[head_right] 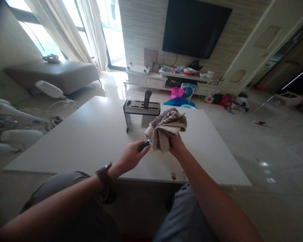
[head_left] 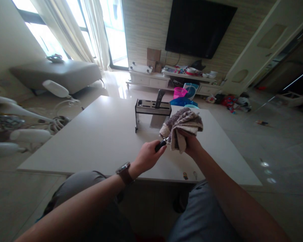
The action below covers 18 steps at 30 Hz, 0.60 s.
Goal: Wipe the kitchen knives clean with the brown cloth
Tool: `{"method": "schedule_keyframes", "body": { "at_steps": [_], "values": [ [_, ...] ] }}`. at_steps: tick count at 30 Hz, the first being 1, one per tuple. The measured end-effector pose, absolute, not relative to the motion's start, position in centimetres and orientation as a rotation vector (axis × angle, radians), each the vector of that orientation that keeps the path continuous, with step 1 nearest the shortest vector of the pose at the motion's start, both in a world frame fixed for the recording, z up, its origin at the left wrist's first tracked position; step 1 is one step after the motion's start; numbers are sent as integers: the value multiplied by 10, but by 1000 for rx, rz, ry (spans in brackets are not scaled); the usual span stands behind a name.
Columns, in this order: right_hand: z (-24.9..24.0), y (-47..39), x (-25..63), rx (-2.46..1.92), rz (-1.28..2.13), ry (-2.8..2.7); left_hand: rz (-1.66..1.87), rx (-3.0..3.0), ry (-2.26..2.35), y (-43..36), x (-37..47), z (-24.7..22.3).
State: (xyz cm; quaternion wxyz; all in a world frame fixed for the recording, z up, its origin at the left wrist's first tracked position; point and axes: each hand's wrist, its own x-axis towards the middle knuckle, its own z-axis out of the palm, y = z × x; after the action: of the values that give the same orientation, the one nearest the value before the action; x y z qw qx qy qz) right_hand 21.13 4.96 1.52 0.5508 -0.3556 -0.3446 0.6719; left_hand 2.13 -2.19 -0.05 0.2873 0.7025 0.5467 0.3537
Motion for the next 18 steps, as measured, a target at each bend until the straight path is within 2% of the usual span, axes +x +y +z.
{"method": "schedule_keyframes", "body": {
  "at_steps": [5, 18],
  "values": [
    [8, 35, 184, -791, 1568, -882, 966, 1922, 1457, -23, 16, -1],
    [13, 29, 186, -850, 1587, -924, 995, 1928, 1271, -30, 15, 1]
  ]
}}
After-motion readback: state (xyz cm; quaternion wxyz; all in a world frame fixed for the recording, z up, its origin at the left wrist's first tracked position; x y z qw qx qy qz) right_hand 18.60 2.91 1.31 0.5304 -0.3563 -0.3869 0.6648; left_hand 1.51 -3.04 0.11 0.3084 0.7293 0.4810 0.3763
